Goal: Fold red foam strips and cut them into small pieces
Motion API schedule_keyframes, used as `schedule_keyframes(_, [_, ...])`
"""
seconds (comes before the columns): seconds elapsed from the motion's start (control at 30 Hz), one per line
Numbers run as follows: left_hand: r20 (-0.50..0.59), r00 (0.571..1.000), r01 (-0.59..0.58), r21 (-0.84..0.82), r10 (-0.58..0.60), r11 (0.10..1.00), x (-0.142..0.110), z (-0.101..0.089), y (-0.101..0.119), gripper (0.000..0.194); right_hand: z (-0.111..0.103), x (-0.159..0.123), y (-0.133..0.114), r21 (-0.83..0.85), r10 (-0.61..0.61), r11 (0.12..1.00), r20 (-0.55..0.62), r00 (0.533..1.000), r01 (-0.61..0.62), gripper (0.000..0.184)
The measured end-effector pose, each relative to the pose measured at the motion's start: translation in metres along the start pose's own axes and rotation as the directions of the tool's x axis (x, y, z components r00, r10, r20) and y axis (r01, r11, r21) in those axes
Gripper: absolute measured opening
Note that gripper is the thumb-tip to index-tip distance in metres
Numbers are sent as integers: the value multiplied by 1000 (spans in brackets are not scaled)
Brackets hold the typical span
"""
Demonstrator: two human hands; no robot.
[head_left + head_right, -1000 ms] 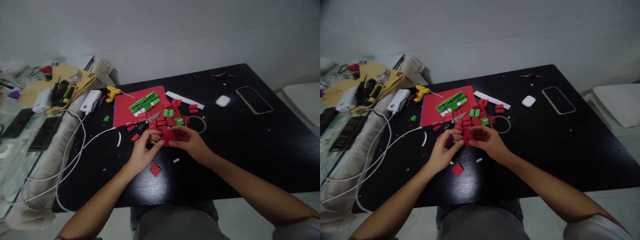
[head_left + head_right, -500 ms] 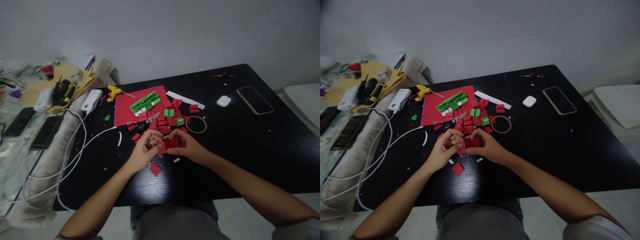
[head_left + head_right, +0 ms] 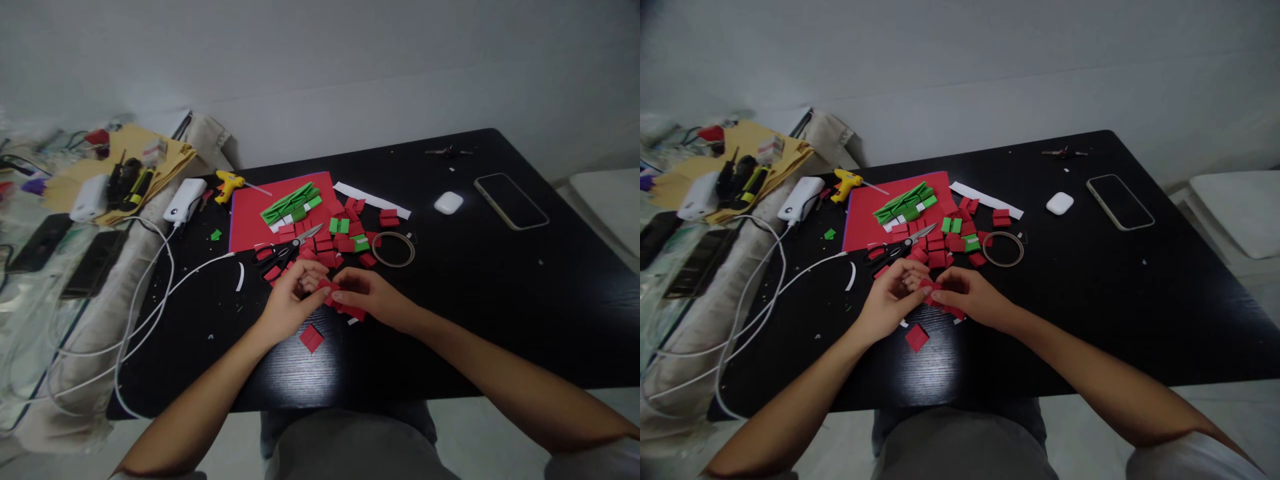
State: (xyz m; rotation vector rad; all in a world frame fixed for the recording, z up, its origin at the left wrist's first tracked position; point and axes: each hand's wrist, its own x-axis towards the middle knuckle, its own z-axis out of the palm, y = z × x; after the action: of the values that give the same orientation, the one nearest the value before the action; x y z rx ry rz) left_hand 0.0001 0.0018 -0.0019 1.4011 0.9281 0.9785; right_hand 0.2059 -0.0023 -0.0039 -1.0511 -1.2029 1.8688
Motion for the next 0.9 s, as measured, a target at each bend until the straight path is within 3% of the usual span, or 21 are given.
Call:
schedule_keyframes(0.23, [-85, 995, -37, 104, 46, 994, 1, -2, -3, 20, 0, -1, 0, -2, 62, 998, 13, 998, -62, 23])
schedule_keyframes(0.33, [-100, 989, -67, 330, 105, 941, 4, -13, 0, 17, -1, 1, 0, 53, 66, 997, -40, 997, -63, 26])
schedule_keyframes(0.4, [-122, 978, -68, 586, 171, 808, 8, -26, 2, 16, -3, 4, 1, 103, 60, 993, -95, 994, -50, 27])
schedule_keyframes(0.5, [-150, 946, -11, 871, 287, 491, 15, -45, 4, 14, -6, 7, 1, 174, 25, 985, -197, 980, 10, 27])
schedule_keyframes(0.6, [-183, 964, 126, 954, 194, 274, 20, -56, 5, 19, -9, 10, 1, 213, 13, 976, -295, 955, 52, 29])
schedule_keyframes(0.7, [-198, 980, 192, 969, 27, 154, 22, -59, 7, 26, -11, 12, 0, 237, 18, 969, -335, 942, 66, 29])
schedule_keyframes(0.9, [-170, 982, 182, 971, -87, 157, 23, -65, 9, 28, -11, 10, -4, 243, -32, 963, -329, 944, 117, 21])
